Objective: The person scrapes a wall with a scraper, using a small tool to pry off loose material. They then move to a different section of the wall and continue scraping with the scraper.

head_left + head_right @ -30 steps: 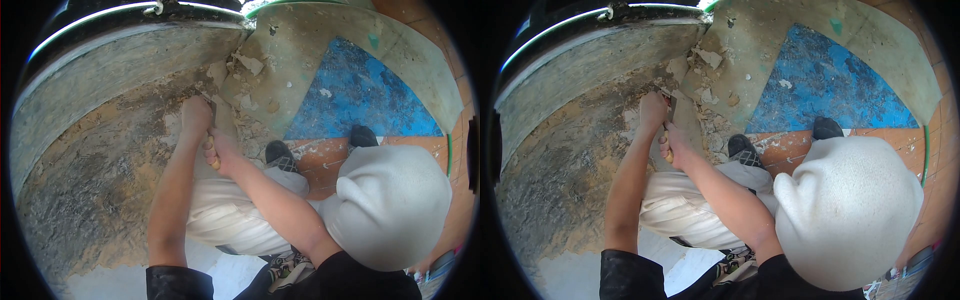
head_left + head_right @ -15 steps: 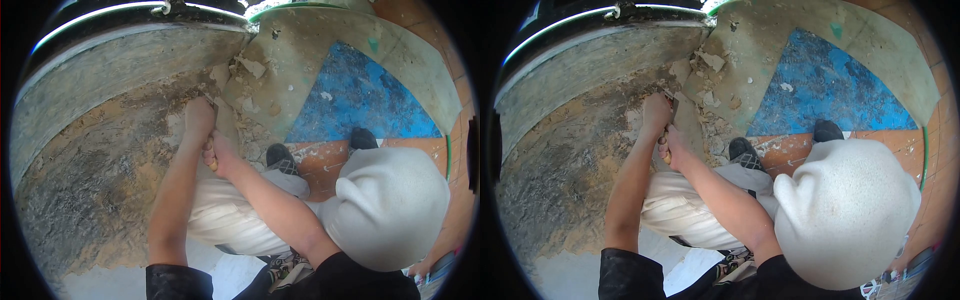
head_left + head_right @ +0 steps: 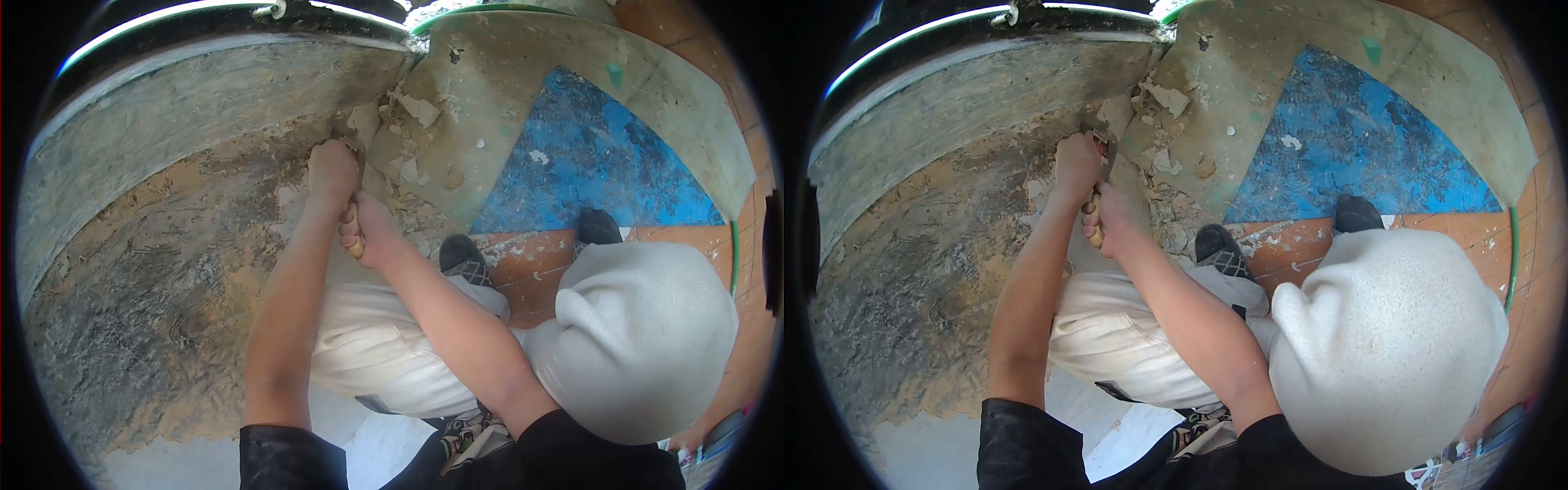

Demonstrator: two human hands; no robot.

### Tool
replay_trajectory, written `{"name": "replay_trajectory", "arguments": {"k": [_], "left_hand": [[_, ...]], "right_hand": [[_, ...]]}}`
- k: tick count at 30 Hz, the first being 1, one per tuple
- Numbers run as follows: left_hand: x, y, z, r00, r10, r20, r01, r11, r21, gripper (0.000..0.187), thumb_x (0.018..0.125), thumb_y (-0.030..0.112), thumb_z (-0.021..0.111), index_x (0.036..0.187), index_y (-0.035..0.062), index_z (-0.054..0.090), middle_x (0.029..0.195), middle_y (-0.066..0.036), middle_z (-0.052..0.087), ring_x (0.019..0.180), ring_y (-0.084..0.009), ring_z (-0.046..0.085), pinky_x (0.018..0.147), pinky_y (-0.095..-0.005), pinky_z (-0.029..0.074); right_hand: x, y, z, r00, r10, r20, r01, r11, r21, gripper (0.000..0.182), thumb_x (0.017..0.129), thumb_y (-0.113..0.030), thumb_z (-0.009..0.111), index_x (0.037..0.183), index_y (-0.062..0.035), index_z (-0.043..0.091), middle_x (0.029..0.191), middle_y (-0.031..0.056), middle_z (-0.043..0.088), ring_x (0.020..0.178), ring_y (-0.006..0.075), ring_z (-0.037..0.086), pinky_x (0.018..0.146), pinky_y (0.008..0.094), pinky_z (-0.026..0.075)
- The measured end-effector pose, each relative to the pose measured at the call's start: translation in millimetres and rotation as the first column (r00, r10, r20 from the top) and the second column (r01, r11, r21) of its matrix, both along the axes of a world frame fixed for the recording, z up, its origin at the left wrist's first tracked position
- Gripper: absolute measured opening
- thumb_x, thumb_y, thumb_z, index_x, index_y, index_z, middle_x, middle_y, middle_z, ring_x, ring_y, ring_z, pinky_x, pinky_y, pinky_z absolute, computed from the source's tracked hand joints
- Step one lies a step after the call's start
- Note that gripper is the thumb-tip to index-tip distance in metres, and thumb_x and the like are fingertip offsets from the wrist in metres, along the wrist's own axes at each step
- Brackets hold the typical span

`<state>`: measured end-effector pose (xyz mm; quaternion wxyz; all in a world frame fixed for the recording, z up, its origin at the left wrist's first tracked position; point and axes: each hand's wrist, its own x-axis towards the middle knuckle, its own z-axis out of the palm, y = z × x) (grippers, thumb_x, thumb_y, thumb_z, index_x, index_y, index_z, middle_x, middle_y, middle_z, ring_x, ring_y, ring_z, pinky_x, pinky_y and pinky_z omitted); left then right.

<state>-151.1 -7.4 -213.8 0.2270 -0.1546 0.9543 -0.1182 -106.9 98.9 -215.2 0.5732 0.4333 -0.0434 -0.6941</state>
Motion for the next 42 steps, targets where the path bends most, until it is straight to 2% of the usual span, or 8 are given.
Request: {"name": "replay_trajectory", "arguments": {"k": [2,4,9,11,16,22,28,42], "left_hand": [[-0.4,-1.5,-2.3,0.998,0.052,-0.017,-0.052,0.998,0.039,0.019,0.081,0.013,0.056,0.074,0.0006,0.068,0.072,-0.018,0.064,0.074,-0.0351,0.065,0.068,-0.0417,0.052],[10.5,-0.8,2.6,0.954,-0.195,0.225,0.207,0.978,-0.03,0.019,0.081,0.015,0.057,0.072,0.002,0.068,0.07,-0.017,0.064,0.071,-0.0337,0.065,0.066,-0.0405,0.052],[52.8,2.5,18.0,0.953,-0.103,0.286,0.12,0.992,-0.042,0.018,0.081,0.015,0.057,0.075,0.0019,0.067,0.074,-0.018,0.064,0.072,-0.032,0.065,0.065,-0.04,0.051],[72.8,2.8,22.4,0.964,-0.116,0.237,0.131,0.99,-0.047,0.017,0.081,0.014,0.056,0.077,0.0013,0.067,0.075,-0.019,0.064,0.073,-0.0319,0.065,0.065,-0.0404,0.051],[91.2,10.6,40.1,0.969,0.237,-0.075,-0.224,0.964,0.144,0.038,0.093,0.02,0.047,0.067,-0.0058,0.058,0.059,-0.022,0.058,0.069,-0.0423,0.058,0.062,-0.0488,0.043],[80.7,24.3,71.9,0.922,0.385,-0.035,-0.371,0.907,0.2,0.033,0.092,0.018,0.044,0.075,-0.0056,0.06,0.079,-0.027,0.061,0.076,-0.0443,0.059,0.068,-0.0494,0.045],[80.7,15.2,66.3,0.997,0.053,0.05,-0.056,0.996,0.062,0.02,0.086,0.009,0.048,0.079,-0.0036,0.062,0.079,-0.025,0.062,0.077,-0.0417,0.061,0.068,-0.0473,0.047],[60.5,21.1,68.7,0.991,0.11,0.074,-0.111,0.994,0.008,0.019,0.083,0.01,0.049,0.078,-0.0028,0.063,0.08,-0.024,0.064,0.079,-0.0402,0.063,0.068,-0.0456,0.051]], "right_hand": [[4.5,4.5,4.0,1.0,0.028,-0.012,-0.028,1.0,0.002,0.018,0.096,-0.032,0.044,0.094,-0.0147,0.047,0.06,-0.0016,0.044,0.041,0.0072,0.038,0.033,0.0205,0.031],[16.8,11.0,4.8,0.999,0.044,-0.011,-0.044,0.999,0.006,0.019,0.096,-0.033,0.044,0.1,-0.0154,0.049,0.06,-0.0016,0.044,0.041,0.0072,0.038,0.033,0.0208,0.031],[51.6,13.5,30.9,0.978,0.207,0.033,-0.208,0.978,0.036,0.031,0.097,-0.034,0.041,0.125,-0.0224,0.044,0.063,0.0002,0.041,0.043,0.009,0.037,0.035,0.0254,0.034],[64.6,9.7,42.2,0.975,0.224,-0.01,-0.221,0.97,0.1,0.03,0.097,-0.036,0.038,0.118,-0.0163,0.045,0.063,0.0016,0.04,0.042,0.0105,0.037,0.034,0.0267,0.034],[75.0,14.1,65.7,0.95,0.293,-0.108,-0.279,0.952,0.128,0.029,0.098,-0.038,0.033,0.101,-0.0099,0.041,0.062,0.002,0.038,0.042,0.0121,0.037,0.035,0.0296,0.036],[72.7,15.7,67.7,0.968,0.221,-0.116,-0.229,0.972,-0.061,0.028,0.097,-0.035,0.032,0.085,-0.0111,0.04,0.061,0.0001,0.034,0.042,0.0111,0.034,0.037,0.0288,0.033],[60.8,10.9,58.9,0.937,0.308,-0.162,-0.333,0.93,-0.154,0.017,0.09,-0.02,0.033,0.076,-0.0124,0.039,0.06,-0.0013,0.032,0.042,0.009,0.03,0.036,0.027,0.029],[50.2,18.5,55.6,0.942,0.258,-0.214,-0.291,0.946,-0.14,0.019,0.093,-0.024,0.031,0.081,-0.012,0.038,0.061,0.0,0.034,0.042,0.0097,0.031,0.035,0.0276,0.03]]}}
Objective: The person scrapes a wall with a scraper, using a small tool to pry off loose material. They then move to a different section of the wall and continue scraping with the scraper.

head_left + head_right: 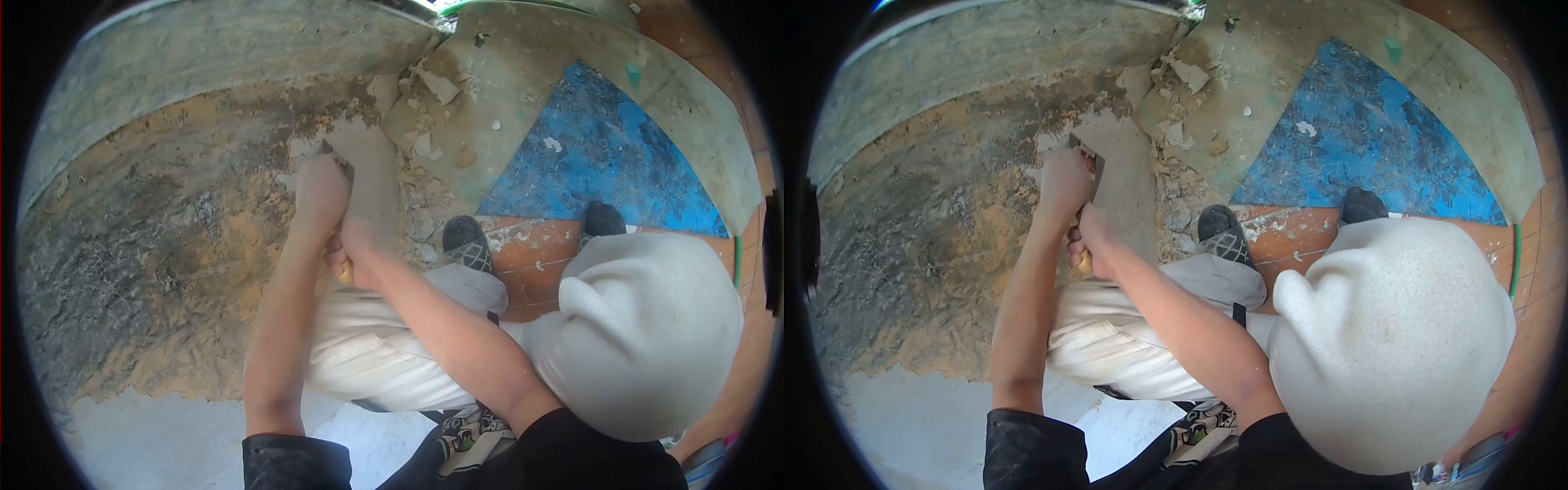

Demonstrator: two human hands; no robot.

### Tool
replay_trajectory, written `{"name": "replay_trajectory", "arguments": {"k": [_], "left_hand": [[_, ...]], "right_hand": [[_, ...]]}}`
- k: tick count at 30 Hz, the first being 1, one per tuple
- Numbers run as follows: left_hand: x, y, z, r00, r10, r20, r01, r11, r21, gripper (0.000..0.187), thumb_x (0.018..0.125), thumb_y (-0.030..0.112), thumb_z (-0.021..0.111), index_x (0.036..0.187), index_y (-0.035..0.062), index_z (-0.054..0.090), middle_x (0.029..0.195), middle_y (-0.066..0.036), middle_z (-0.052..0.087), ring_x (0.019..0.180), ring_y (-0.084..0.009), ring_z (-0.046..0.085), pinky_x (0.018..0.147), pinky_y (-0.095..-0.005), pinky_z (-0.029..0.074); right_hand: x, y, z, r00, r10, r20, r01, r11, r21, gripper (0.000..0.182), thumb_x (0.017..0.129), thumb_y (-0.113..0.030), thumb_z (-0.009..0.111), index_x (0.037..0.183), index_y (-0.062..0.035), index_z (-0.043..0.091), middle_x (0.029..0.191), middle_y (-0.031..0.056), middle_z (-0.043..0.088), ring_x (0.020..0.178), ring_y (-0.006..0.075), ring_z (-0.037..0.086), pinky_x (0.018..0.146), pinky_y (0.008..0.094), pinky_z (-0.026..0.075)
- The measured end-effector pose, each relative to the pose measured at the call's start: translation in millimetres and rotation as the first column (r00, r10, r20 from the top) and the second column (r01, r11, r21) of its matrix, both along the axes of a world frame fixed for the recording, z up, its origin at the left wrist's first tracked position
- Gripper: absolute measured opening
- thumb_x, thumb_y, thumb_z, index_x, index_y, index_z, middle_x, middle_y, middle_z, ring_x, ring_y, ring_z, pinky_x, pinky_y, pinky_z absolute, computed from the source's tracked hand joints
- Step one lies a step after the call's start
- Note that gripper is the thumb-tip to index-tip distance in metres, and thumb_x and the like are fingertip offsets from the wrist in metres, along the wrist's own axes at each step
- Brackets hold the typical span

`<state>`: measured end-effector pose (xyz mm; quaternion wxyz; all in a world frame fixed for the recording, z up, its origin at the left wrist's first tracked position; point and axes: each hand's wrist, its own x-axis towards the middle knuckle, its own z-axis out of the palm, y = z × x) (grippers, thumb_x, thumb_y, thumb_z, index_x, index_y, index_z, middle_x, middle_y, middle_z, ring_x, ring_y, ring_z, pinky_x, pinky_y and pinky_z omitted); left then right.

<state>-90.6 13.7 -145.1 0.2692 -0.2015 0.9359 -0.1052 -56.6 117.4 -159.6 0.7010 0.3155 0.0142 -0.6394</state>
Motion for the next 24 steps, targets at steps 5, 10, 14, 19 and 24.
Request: {"name": "replay_trajectory", "arguments": {"k": [5,10,14,19,24], "left_hand": [[2.5,11.3,38.8,1.0,0.008,-0.009,-0.01,0.981,-0.192,0.025,0.088,0.014,0.045,0.079,-0.0036,0.062,0.076,-0.025,0.063,0.077,-0.0412,0.063,0.068,-0.0467,0.051],[11.3,16.7,62.5,0.966,0.258,-0.033,-0.26,0.955,-0.145,0.03,0.094,0.015,0.04,0.083,-0.0057,0.059,0.076,-0.026,0.062,0.077,-0.0407,0.063,0.068,-0.0468,0.051],[9.2,17.5,59.8,0.967,0.25,-0.044,-0.254,0.955,-0.156,0.03,0.094,0.016,0.042,0.082,-0.0054,0.059,0.075,-0.026,0.062,0.076,-0.0401,0.064,0.068,-0.0458,0.051],[0.1,18.0,56.6,0.983,0.172,-0.059,-0.179,0.969,-0.168,0.026,0.091,0.013,0.045,0.082,-0.0053,0.061,0.075,-0.023,0.063,0.073,-0.0387,0.064,0.067,-0.0444,0.052],[7.8,9.9,51.4,0.994,0.097,-0.052,-0.105,0.977,-0.187,0.027,0.092,0.013,0.043,0.084,-0.005,0.062,0.074,-0.022,0.062,0.07,-0.0385,0.062,0.064,-0.0443,0.051]], "right_hand": [[20.1,1.1,37.4,0.955,-0.297,-0.004,0.296,0.952,0.08,0.027,0.097,-0.029,0.034,0.117,-0.0121,0.04,0.066,0.0046,0.044,0.044,0.0147,0.042,0.036,0.0312,0.036],[17.0,11.4,55.5,0.974,-0.205,-0.091,0.217,0.964,0.152,0.053,0.098,-0.022,0.037,0.146,-0.02,0.014,0.067,0.0053,0.047,0.042,0.0141,0.044,0.034,0.0305,0.037],[7.3,8.9,49.4,0.968,-0.182,-0.171,0.19,0.981,0.027,0.057,0.099,-0.022,0.036,0.149,-0.0227,0.009,0.064,0.0045,0.045,0.037,0.0126,0.04,0.031,0.0279,0.035],[-7.4,10.1,46.6,0.973,-0.173,-0.155,0.173,0.985,-0.012,0.053,0.099,-0.022,0.034,0.148,-0.0243,0.013,0.061,0.0039,0.044,0.036,0.0128,0.038,0.03,0.0279,0.034],[-4.0,13.6,45.7,0.977,-0.161,-0.136,0.16,0.987,-0.014,0.052,0.099,-0.022,0.037,0.146,-0.0251,0.016,0.063,0.0043,0.045,0.038,0.0132,0.04,0.033,0.0289,0.035]]}}
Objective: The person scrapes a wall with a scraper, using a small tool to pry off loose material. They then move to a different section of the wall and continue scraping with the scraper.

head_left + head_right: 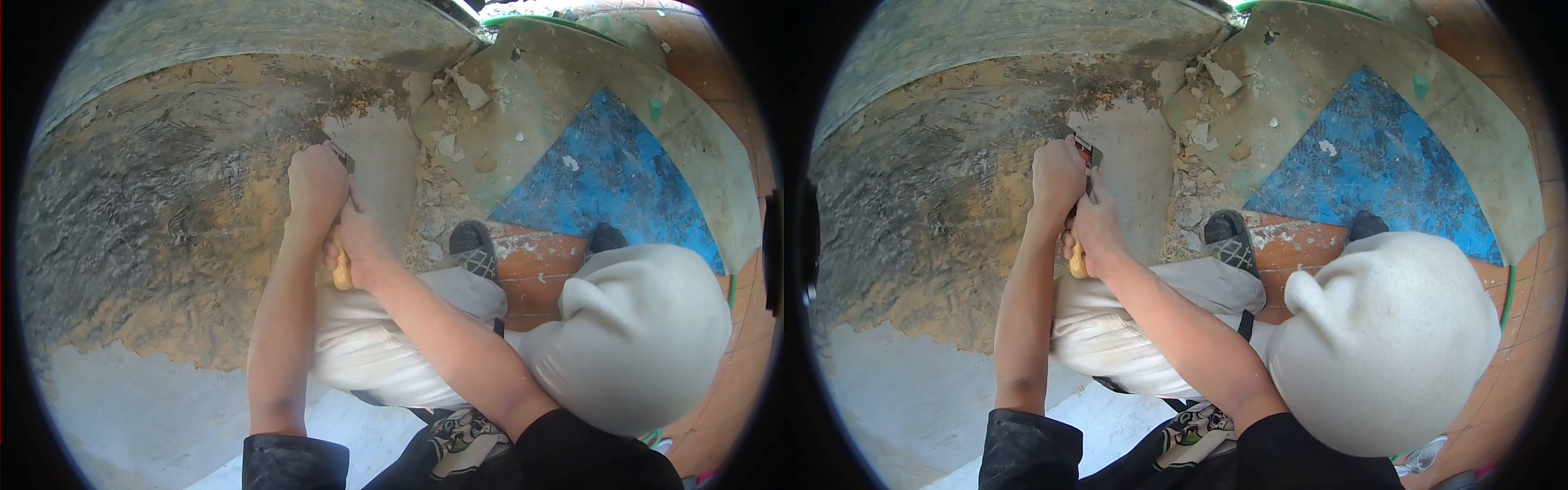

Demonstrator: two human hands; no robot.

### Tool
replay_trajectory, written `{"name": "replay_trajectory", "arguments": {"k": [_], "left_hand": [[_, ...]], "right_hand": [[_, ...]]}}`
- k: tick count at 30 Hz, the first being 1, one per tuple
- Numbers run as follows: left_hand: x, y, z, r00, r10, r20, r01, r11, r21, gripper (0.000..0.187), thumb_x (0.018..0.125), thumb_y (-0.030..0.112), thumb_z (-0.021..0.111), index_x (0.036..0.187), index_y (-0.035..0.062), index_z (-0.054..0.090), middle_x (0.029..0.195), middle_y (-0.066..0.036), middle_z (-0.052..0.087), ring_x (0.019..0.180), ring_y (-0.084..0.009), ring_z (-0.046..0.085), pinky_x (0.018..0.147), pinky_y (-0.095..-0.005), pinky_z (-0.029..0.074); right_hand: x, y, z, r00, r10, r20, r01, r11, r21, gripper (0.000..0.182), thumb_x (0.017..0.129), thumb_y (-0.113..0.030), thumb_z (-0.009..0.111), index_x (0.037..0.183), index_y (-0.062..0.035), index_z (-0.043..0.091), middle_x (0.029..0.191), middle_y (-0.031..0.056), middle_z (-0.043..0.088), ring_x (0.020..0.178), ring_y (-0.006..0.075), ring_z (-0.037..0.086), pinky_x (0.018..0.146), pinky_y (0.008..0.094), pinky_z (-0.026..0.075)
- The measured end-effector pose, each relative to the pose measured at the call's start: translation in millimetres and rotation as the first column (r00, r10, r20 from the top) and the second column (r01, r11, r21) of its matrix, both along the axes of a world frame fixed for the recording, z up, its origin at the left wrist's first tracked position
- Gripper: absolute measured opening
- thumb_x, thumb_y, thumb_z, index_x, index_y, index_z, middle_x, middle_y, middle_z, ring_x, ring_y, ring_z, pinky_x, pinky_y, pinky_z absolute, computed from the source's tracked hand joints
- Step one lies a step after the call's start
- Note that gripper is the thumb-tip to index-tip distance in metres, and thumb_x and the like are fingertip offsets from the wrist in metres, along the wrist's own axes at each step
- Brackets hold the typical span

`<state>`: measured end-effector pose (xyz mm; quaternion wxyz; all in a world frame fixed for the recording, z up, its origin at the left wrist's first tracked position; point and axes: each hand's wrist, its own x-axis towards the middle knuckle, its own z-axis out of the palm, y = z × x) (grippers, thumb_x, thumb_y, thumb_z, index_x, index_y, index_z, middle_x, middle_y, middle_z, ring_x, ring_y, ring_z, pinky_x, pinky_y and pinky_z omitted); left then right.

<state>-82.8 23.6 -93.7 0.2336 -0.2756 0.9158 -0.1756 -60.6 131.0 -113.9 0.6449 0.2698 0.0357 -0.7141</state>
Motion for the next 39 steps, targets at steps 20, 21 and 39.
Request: {"name": "replay_trajectory", "arguments": {"k": [20,21,39], "left_hand": [[6.9,3.0,-5.8,0.982,0.186,-0.026,-0.185,0.982,0.036,0.036,0.097,0.019,0.038,0.083,-0.0067,0.058,0.076,-0.028,0.062,0.076,-0.0423,0.063,0.067,-0.047,0.052],[4.2,5.3,-2.8,0.979,0.205,-0.023,-0.203,0.978,0.047,0.034,0.096,0.019,0.038,0.084,-0.0068,0.058,0.077,-0.027,0.062,0.076,-0.0419,0.064,0.068,-0.0465,0.052],[31.6,-4.6,-8.5,0.981,-0.06,-0.187,0.064,0.998,0.014,0.024,0.091,0.014,0.045,0.082,-0.0031,0.059,0.072,-0.024,0.062,0.071,-0.0404,0.062,0.066,-0.0477,0.05]], "right_hand": [[27.5,-26.3,-21.9,0.994,0.022,0.106,-0.017,0.999,-0.043,0.017,0.098,-0.032,0.039,0.097,-0.0153,0.04,0.059,-0.0015,0.04,0.039,0.0077,0.034,0.033,0.0244,0.029],[24.5,-24.4,-19.7,0.994,0.028,0.11,-0.024,0.999,-0.04,0.017,0.098,-0.032,0.039,0.097,-0.0153,0.04,0.059,-0.0015,0.04,0.039,0.0077,0.034,0.033,0.0244,0.029],[34.6,-33.3,-24.8,0.995,-0.07,-0.072,0.07,0.998,-0.002,0.026,0.098,-0.03,0.037,0.098,-0.0093,0.053,0.059,-0.0009,0.052,0.036,0.0059,0.038,0.031,0.0223,0.027]]}}
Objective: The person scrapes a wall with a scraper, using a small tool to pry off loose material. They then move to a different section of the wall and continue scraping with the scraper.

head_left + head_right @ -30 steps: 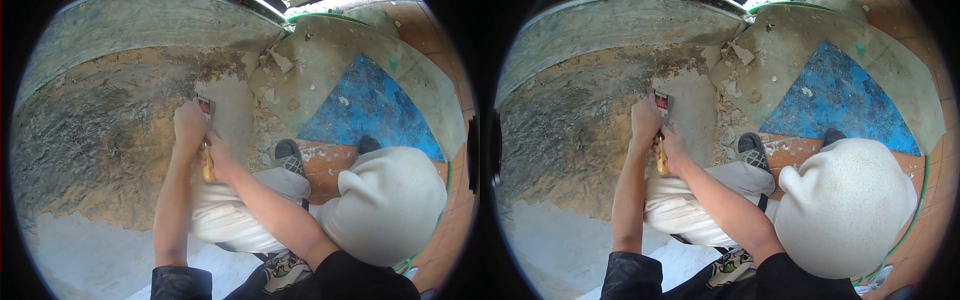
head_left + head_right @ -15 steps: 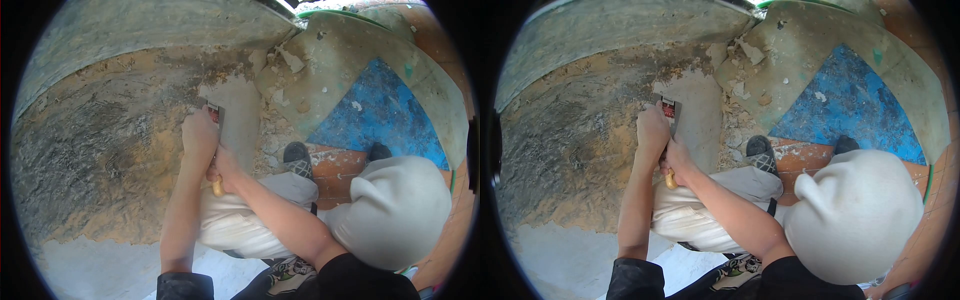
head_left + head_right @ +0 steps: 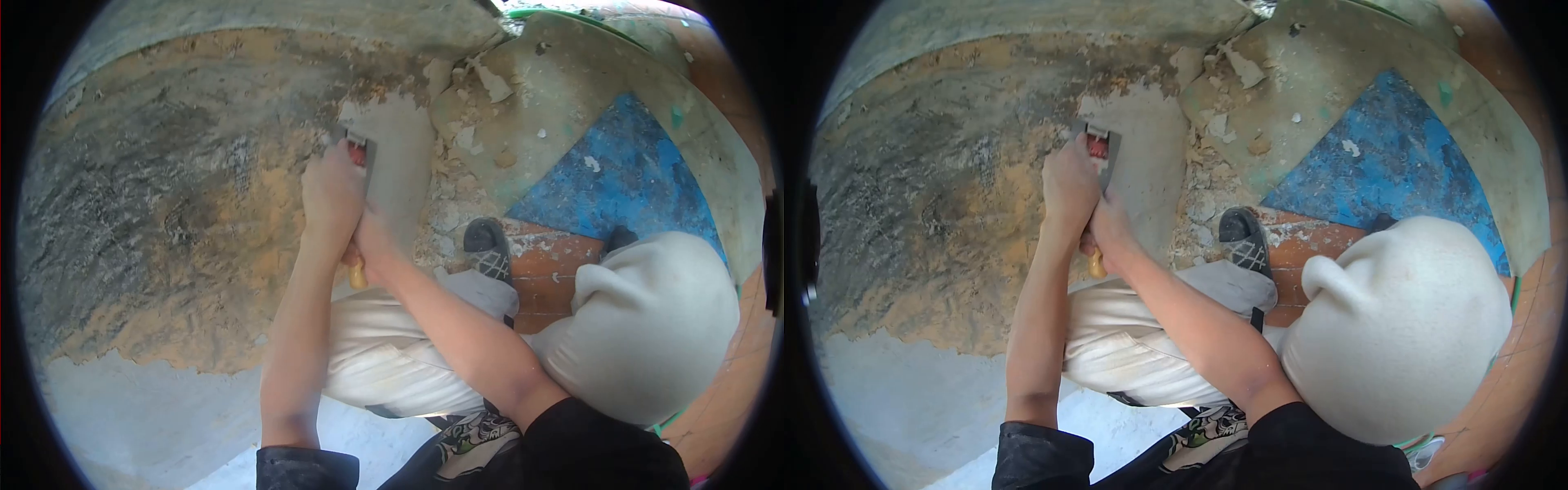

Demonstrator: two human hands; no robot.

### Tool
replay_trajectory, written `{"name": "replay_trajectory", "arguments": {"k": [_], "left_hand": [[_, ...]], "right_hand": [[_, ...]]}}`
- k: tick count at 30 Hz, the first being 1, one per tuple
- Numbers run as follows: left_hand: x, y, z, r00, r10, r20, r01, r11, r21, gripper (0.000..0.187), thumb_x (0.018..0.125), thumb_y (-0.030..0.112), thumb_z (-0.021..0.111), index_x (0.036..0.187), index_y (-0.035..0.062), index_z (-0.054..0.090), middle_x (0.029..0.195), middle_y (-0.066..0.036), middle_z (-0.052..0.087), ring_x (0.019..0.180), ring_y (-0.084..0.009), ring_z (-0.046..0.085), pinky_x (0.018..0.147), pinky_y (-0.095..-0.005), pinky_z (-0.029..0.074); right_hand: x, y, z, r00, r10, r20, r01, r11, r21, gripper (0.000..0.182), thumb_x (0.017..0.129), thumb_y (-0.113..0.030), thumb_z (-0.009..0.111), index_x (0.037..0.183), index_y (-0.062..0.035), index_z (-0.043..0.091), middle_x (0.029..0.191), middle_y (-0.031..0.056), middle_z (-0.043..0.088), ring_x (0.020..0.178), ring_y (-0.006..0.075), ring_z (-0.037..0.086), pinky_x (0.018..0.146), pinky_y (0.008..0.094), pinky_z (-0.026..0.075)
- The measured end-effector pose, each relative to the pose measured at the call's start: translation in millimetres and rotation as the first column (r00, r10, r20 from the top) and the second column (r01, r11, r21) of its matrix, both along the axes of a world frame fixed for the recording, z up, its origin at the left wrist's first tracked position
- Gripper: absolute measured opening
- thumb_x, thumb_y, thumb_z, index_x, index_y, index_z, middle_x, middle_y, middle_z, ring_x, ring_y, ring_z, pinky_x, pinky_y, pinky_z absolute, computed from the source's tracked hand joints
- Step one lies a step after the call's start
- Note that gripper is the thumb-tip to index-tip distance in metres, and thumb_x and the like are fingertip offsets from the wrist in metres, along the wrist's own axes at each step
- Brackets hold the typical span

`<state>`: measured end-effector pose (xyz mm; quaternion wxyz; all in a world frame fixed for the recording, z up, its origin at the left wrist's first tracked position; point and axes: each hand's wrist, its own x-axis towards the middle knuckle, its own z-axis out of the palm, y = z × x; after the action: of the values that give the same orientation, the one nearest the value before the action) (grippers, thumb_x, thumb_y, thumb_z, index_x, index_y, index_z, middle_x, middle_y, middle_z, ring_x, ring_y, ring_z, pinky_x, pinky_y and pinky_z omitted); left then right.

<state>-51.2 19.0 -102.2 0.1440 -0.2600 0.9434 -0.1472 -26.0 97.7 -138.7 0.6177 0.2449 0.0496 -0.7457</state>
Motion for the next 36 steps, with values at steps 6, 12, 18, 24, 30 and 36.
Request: {"name": "replay_trajectory", "arguments": {"k": [6,12,18,24,30,36], "left_hand": [[-19.6,9.5,6.7,0.992,0.128,0.016,-0.128,0.992,0.003,0.035,0.095,0.016,0.042,0.073,-0.004,0.06,0.067,-0.024,0.061,0.067,-0.0413,0.061,0.063,-0.0487,0.048],[-14.3,-0.1,-0.8,0.999,0.048,0.003,-0.047,0.998,-0.035,0.037,0.096,0.017,0.041,0.073,-0.0044,0.06,0.068,-0.025,0.061,0.068,-0.042,0.061,0.063,-0.0486,0.049],[-24.3,11.4,7.6,0.998,0.049,0.032,-0.048,0.999,-0.025,0.032,0.095,0.015,0.041,0.077,-0.0028,0.061,0.072,-0.022,0.061,0.071,-0.0405,0.062,0.064,-0.0478,0.049],[-43.1,-8.3,-16.0,0.995,-0.097,0.029,0.098,0.994,-0.046,0.026,0.092,0.011,0.043,0.079,-0.0033,0.06,0.072,-0.021,0.061,0.071,-0.0387,0.062,0.063,-0.0456,0.049],[-41.6,-6.3,-6.6,0.974,-0.209,0.092,0.211,0.978,-0.007,0.022,0.091,0.009,0.044,0.084,-0.0047,0.06,0.07,-0.02,0.061,0.067,-0.0367,0.062,0.06,-0.0437,0.049],[-21.8,3.4,8.0,0.983,0.151,0.109,-0.154,0.988,0.024,0.026,0.093,0.013,0.043,0.082,-0.0058,0.058,0.069,-0.022,0.061,0.068,-0.0387,0.062,0.06,-0.045,0.049]], "right_hand": [[-9.3,4.1,3.0,0.992,0.047,0.117,-0.035,0.995,-0.098,0.019,0.096,-0.027,0.039,0.102,-0.0094,0.042,0.059,0.0025,0.049,0.035,0.0108,0.037,0.03,0.027,0.028],[-20.7,12.1,15.7,0.99,0.088,0.108,-0.084,0.996,-0.043,0.023,0.098,-0.03,0.041,0.095,-0.0108,0.053,0.061,-0.0007,0.052,0.038,0.0057,0.036,0.032,0.0226,0.026],[-22.2,14.1,10.8,0.992,0.069,0.103,-0.065,0.997,-0.043,0.015,0.096,-0.026,0.039,0.096,-0.0115,0.045,0.06,0.0002,0.047,0.037,0.0086,0.035,0.031,0.0249,0.027],[-43.7,1.8,-9.0,0.998,0.064,0.029,-0.064,0.998,0.008,0.019,0.096,-0.029,0.038,0.093,-0.0114,0.045,0.059,-0.0001,0.044,0.038,0.0083,0.035,0.031,0.0256,0.028],[-38.9,1.6,-3.5,0.994,0.08,0.071,-0.084,0.995,0.049,0.021,0.096,-0.029,0.037,0.091,-0.0098,0.042,0.058,0.001,0.041,0.038,0.0093,0.035,0.031,0.0276,0.028],[-26.1,15.6,18.3,0.968,0.165,0.189,-0.174,0.984,0.032,0.014,0.096,-0.025,0.037,0.097,-0.0113,0.039,0.06,0.0014,0.042,0.038,0.0094,0.034,0.031,0.0268,0.028]]}}
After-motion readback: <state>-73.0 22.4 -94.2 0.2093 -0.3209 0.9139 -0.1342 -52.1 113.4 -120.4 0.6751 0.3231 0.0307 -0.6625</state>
